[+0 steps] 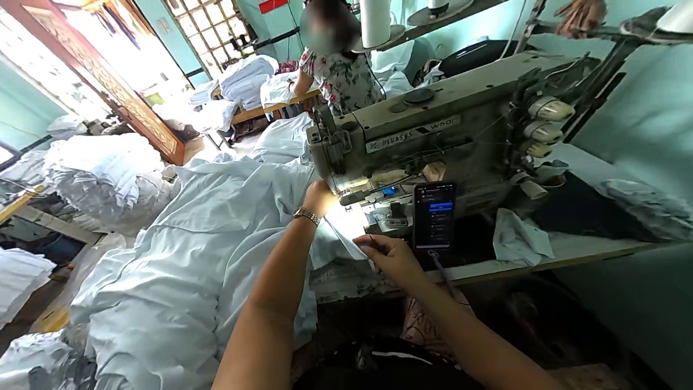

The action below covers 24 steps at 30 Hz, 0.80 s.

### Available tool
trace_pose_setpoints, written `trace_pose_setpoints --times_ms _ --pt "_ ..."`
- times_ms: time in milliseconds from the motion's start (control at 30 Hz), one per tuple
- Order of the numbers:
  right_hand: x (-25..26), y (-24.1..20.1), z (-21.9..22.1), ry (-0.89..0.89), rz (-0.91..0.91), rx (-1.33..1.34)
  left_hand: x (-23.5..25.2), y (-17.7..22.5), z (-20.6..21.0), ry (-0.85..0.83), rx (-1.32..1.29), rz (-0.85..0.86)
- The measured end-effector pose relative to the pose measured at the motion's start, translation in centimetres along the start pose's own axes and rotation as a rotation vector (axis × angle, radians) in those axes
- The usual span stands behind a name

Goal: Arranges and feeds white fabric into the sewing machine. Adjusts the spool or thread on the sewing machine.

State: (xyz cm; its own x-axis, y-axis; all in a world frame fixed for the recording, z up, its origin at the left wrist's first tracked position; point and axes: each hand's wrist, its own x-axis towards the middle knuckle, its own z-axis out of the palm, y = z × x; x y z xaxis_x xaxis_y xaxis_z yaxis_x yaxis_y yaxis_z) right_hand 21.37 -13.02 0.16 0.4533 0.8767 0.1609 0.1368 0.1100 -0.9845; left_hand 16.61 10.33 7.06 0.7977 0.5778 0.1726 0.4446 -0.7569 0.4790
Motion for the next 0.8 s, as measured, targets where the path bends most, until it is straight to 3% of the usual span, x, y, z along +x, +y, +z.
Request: trace_pose_setpoints --times_ms 133,233,400,467,533,567,633,667,700,800 --pt "1.1 0.4 0.4 0.045 -0.025 -0.018 1.0 0.0 -0.4 0.054 0.024 -0.039" --pt "2.2 0.4 0.0 0.058 -0.037 -0.036 1.6 -1.4 -0.1 0.204 -0.088 -0.041" --pt "2.6 0.5 -0.3 0.031 -0.031 -0.009 -6.5 -3.3 -2.3 0.162 -0.267 -0.020" --pt "2.6 0.7 -0.2 0.030 -0.033 0.008 -11.5 -4.0 -2.3 0.000 -0.075 0.002" --pt "2.7 0.9 -0.1 0.040 -0.049 0.016 -13.9 -3.6 -3.6 -0.191 0.286 -0.050" --pt "2.6 1.1 0.0 0.045 -0.064 0.015 -14.0 -3.7 -4.7 -0.177 0.415 -0.048" --pt "2.7 1.3 0.2 0.067 -0.076 0.001 -13.2 -4.3 -7.4 0.014 0.568 0.037" --pt "2.7 1.5 0.3 0.086 -0.082 -0.024 -12.6 -4.8 -8.1 0.076 0.609 0.089" --pt "2.6 1.7 0.4 0.104 -0.096 -0.064 -12.2 -5.1 -8.3 0.036 0.611 0.087" --pt "2.2 2.1 -0.1 0.100 -0.140 -0.268 -12.0 -5.1 -8.0 -0.271 0.452 0.041"
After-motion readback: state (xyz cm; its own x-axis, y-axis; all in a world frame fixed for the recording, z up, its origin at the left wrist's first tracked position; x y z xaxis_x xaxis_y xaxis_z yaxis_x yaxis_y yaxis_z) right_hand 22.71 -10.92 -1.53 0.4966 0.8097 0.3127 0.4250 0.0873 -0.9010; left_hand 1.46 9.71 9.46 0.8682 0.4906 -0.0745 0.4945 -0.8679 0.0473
